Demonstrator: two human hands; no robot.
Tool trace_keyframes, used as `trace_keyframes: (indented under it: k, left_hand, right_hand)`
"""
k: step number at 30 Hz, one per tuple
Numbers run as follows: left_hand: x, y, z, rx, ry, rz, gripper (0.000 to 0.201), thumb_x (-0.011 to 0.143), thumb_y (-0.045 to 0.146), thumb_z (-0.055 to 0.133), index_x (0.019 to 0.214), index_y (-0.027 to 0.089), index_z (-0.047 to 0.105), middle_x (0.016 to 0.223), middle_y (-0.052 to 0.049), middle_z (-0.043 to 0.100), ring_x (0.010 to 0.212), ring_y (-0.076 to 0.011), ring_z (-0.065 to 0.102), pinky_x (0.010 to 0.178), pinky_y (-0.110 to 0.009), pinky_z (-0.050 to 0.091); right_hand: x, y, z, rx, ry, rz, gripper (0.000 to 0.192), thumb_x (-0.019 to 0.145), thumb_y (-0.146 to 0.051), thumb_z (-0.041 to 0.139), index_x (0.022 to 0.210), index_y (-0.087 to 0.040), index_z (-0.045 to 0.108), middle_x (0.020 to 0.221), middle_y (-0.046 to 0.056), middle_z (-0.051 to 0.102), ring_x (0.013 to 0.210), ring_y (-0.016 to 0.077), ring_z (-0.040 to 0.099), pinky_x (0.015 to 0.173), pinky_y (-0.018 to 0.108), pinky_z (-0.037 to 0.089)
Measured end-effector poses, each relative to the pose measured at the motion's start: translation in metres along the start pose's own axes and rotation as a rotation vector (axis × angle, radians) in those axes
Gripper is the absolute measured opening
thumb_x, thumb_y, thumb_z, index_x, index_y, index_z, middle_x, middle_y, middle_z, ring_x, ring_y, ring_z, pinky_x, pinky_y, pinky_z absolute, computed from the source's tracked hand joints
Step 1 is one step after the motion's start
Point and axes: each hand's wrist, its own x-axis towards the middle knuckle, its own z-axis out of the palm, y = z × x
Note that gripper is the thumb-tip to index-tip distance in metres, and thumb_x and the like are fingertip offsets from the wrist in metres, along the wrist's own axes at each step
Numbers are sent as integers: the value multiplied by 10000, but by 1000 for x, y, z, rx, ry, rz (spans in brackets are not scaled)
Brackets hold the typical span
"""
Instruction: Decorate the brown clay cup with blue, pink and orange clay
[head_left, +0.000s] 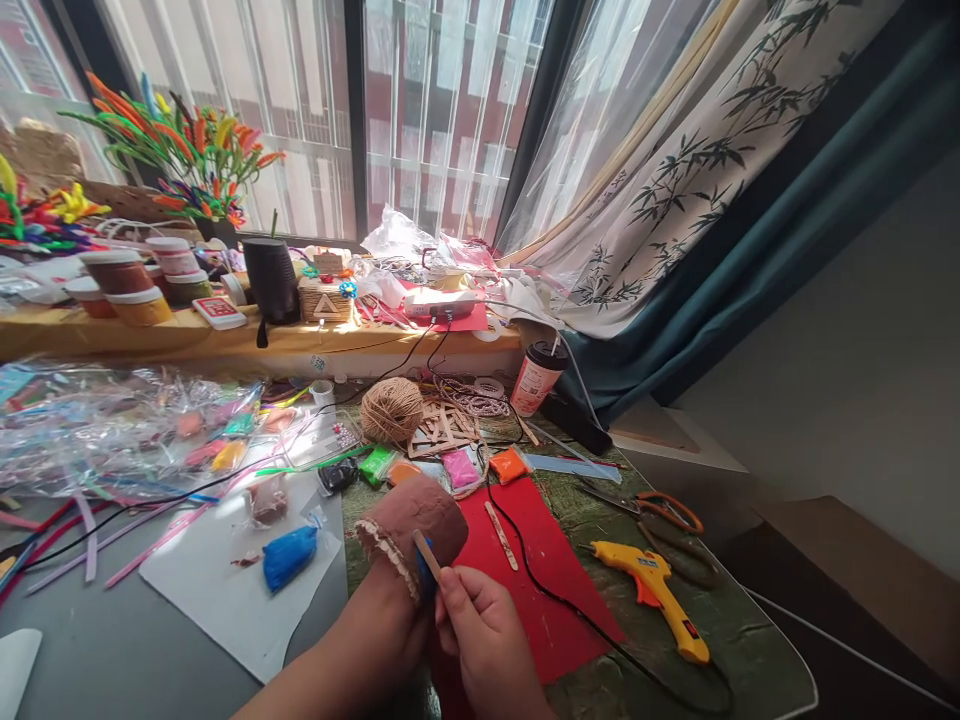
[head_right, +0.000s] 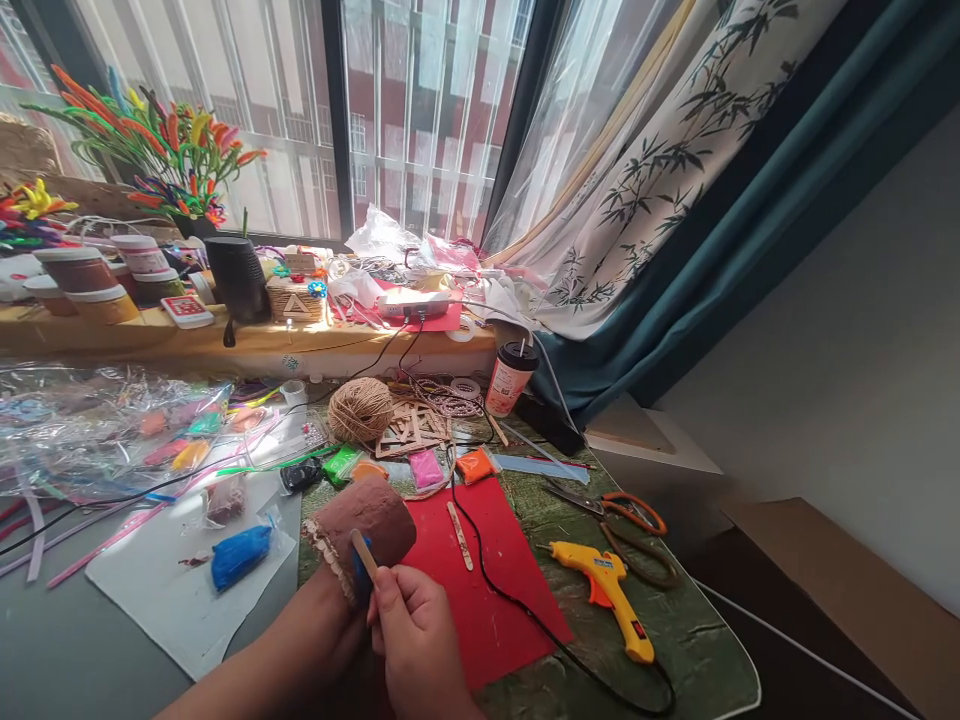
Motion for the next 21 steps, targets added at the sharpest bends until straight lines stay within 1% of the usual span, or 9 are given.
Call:
trace_keyframes:
  k: [3, 5, 7, 10, 13, 15, 18, 19, 21]
  left_hand:
    - [0, -2, 0, 44, -67, 51, 266, 978, 191, 441, 785, 238, 618, 842, -90, 725, 848, -277, 700, 953, -468, 602]
    - [1, -4, 0, 61, -90, 63, 264, 971, 176, 445, 788, 231, 626, 881, -97, 740, 852, -273, 698, 928, -455, 609]
    - [1, -5, 1, 67, -101, 50, 234, 969, 173, 460, 859, 221, 661, 967, -114, 766, 895, -277, 711, 929, -446, 613]
    - [2, -4, 0, 37, -94, 19, 231, 987, 188, 466, 973, 215, 695, 1074, -144, 787, 1020, -304, 737, 989, -464, 605]
    - [2, -2, -3, -22, -95, 23, 250, 1024, 247, 473, 1007, 227, 721, 1064, -140, 804, 1025, -310, 756, 1021, -467, 603]
    - [1, -2, -4, -43, -75, 9, 253, 1037, 290, 504, 1109, 232, 739, 1079, -135, 817, 995, -305, 764, 1012, -452, 611]
    - [-2, -5, -4, -21, -45, -21, 323, 1046, 310, 511, 1278, 225, 719, 1086, -137, 823, 957, -302, 768, 996, -453, 622]
    - [-3, -6, -4, -8, -49, -25, 329, 1049, 313, 503, 1279, 221, 719, 1073, -138, 822, 943, -301, 768, 993, -460, 624]
    - [-4, -6, -3, 7, -62, -15, 301, 1049, 323, 493, 1192, 220, 737, 1052, -141, 819, 934, -301, 764, 996, -469, 624]
  right_hand:
    - [2, -3, -1, -49, -3, 26, 771, 681, -967, 720, 583, -223, 544, 454, -77, 395, 451, 91, 301, 470, 259, 194]
    - [4, -6, -3, -62, -27, 39, 757, 703, -951, 720, 585, -223, 551, 447, -77, 400, 448, 93, 302, 469, 258, 195]
    - [5, -8, -3, -56, -48, 49, 734, 721, -922, 736, 590, -223, 556, 446, -83, 394, 448, 93, 292, 468, 254, 199]
    - [5, -8, -4, -5, -49, 25, 718, 725, -902, 756, 598, -225, 550, 469, -90, 381, 460, 90, 272, 469, 247, 205]
    - [2, -7, -4, 68, -8, -42, 717, 728, -901, 759, 617, -230, 532, 507, -94, 365, 479, 92, 274, 479, 243, 211]
    - [1, -6, -5, 96, 19, -71, 714, 737, -892, 763, 625, -229, 524, 525, -93, 365, 490, 92, 277, 487, 243, 216]
    - [0, -7, -7, 84, 19, -53, 719, 726, -890, 777, 622, -224, 527, 529, -91, 372, 490, 87, 264, 484, 244, 200]
    - [0, -7, -8, 80, 16, -41, 724, 714, -894, 783, 619, -223, 528, 529, -91, 373, 488, 84, 257, 481, 245, 192]
    - [0, -8, -8, 89, 19, -31, 733, 698, -900, 789, 612, -222, 524, 532, -91, 374, 484, 79, 246, 477, 244, 186]
